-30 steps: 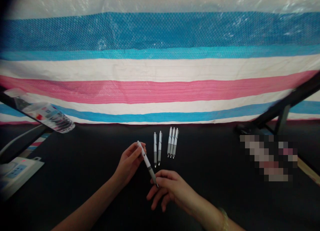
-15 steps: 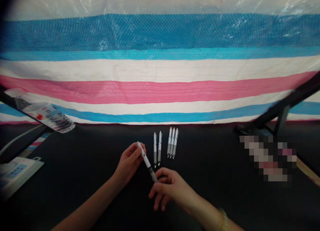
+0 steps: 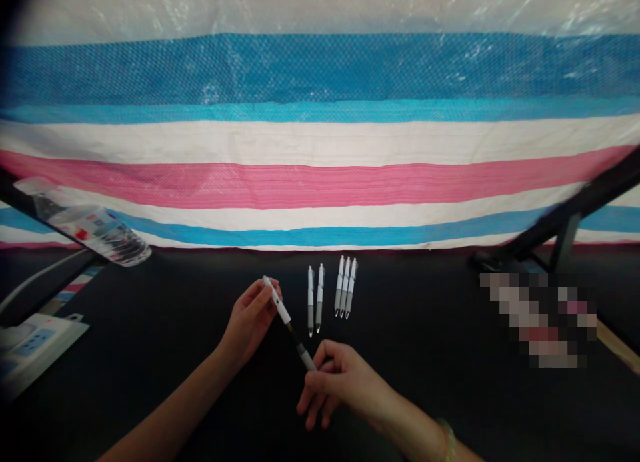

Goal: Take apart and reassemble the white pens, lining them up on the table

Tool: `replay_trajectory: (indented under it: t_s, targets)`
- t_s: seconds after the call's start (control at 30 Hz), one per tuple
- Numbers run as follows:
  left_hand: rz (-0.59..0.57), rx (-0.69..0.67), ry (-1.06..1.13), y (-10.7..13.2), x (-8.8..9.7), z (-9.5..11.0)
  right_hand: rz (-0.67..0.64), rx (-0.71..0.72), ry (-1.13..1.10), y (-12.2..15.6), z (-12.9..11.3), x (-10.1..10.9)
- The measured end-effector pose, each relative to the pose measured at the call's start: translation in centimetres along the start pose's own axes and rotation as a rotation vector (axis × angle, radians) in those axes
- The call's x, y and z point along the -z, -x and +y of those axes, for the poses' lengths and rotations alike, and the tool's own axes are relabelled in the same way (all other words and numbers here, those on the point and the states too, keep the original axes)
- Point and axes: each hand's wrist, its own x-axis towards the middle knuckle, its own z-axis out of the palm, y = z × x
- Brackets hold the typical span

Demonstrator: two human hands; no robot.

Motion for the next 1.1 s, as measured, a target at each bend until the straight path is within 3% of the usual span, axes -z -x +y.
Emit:
replay_trajectory:
  t_s: [0.27,0.47,0.57,0.77,1.1]
  targets:
    - [0.083,-0.019,0.070,-1.3,1.1,0.6,-0.017,0.019,0.024,0.1,-0.1,0.0]
    - [0.077,0.006,0.071,-1.0,0.8,0.3,-0.016,0.026,0.012,0.0,0.0,0.1]
    - [0.013,0.031,0.028,-0.2,0.2,0.2,-0.011,0.032,0.000,0.0,0.0,0.1]
    - [-0.240,0.104,-0.107,1.3,-0.9,0.2,0.027,0.055,-0.027,-0.1,0.3,0.2]
    - [-0.326,0.108,-0.206,0.6,-0.2,0.6,0.104,0.068,-0.022,-0.3,0.4,0.2]
